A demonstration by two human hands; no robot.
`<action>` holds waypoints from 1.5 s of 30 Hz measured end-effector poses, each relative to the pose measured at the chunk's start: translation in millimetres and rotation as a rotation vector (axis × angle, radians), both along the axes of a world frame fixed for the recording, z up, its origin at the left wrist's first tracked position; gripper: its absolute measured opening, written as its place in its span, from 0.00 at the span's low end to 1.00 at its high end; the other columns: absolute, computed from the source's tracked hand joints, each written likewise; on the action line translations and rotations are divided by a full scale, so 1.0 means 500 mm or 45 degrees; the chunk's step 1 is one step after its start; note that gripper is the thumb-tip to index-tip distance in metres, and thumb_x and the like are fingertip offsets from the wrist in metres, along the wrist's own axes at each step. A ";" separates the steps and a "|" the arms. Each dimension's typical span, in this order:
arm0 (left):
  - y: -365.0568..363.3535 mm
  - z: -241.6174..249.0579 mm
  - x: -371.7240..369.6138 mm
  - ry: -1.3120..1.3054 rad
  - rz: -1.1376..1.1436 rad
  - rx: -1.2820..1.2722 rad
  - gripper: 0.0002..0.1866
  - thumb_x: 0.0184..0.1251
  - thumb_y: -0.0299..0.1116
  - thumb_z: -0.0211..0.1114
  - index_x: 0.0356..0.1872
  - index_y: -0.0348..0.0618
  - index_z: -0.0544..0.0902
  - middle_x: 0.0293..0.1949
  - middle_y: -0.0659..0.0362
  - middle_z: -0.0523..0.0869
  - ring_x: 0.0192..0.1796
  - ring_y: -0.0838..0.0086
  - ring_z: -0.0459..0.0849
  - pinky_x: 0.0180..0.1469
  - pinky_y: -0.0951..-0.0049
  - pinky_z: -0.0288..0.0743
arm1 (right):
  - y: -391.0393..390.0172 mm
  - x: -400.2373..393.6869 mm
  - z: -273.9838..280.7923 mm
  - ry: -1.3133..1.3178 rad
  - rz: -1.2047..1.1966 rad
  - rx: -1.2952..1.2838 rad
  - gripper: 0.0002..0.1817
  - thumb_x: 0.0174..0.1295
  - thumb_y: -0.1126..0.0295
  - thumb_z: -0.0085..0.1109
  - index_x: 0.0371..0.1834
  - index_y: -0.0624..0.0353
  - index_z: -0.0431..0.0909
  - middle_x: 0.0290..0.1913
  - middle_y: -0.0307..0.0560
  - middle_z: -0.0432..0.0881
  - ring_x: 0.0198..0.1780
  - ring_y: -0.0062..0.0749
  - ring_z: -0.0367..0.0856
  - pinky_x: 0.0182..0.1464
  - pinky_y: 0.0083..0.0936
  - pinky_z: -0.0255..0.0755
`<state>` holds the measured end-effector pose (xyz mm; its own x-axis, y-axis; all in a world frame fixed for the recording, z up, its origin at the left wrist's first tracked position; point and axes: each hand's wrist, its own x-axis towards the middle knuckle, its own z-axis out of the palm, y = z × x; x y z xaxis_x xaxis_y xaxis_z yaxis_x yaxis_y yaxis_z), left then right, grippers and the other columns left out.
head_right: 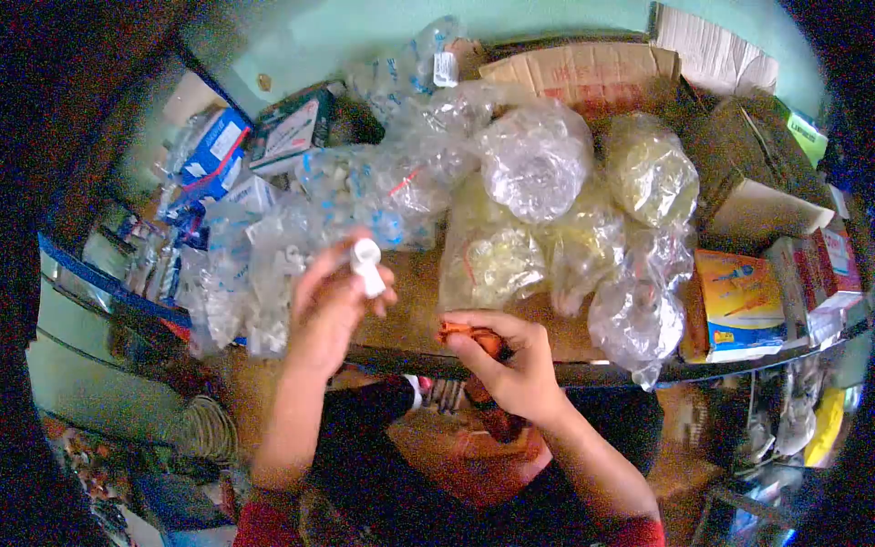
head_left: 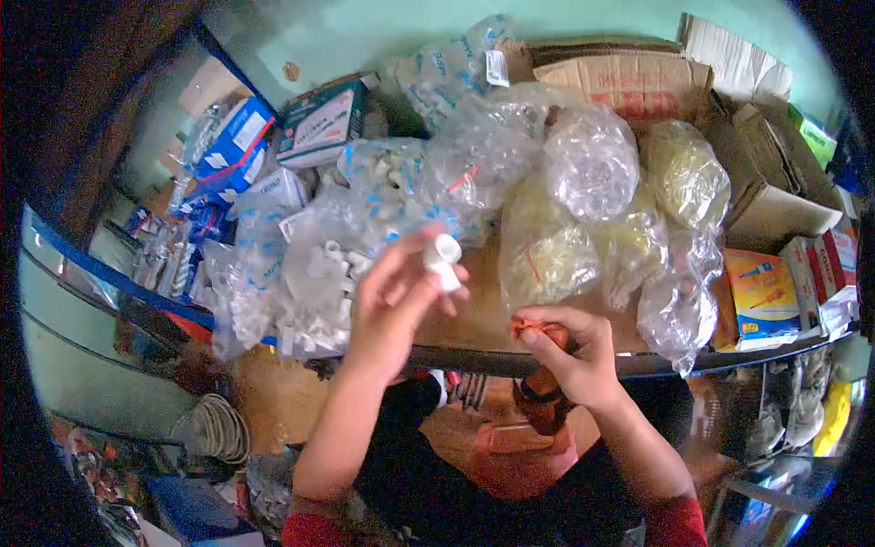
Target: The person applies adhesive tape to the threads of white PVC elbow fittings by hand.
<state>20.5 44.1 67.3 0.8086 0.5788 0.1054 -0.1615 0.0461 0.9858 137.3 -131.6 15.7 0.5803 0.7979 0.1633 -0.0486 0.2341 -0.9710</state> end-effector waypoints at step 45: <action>-0.080 -0.142 -0.049 -0.008 0.022 0.366 0.19 0.59 0.27 0.67 0.52 0.41 0.80 0.36 0.60 0.82 0.36 0.80 0.77 0.38 0.80 0.70 | 0.016 -0.024 -0.017 0.245 0.078 -0.090 0.07 0.60 0.77 0.61 0.41 0.66 0.81 0.37 0.40 0.82 0.37 0.19 0.78 0.42 0.18 0.73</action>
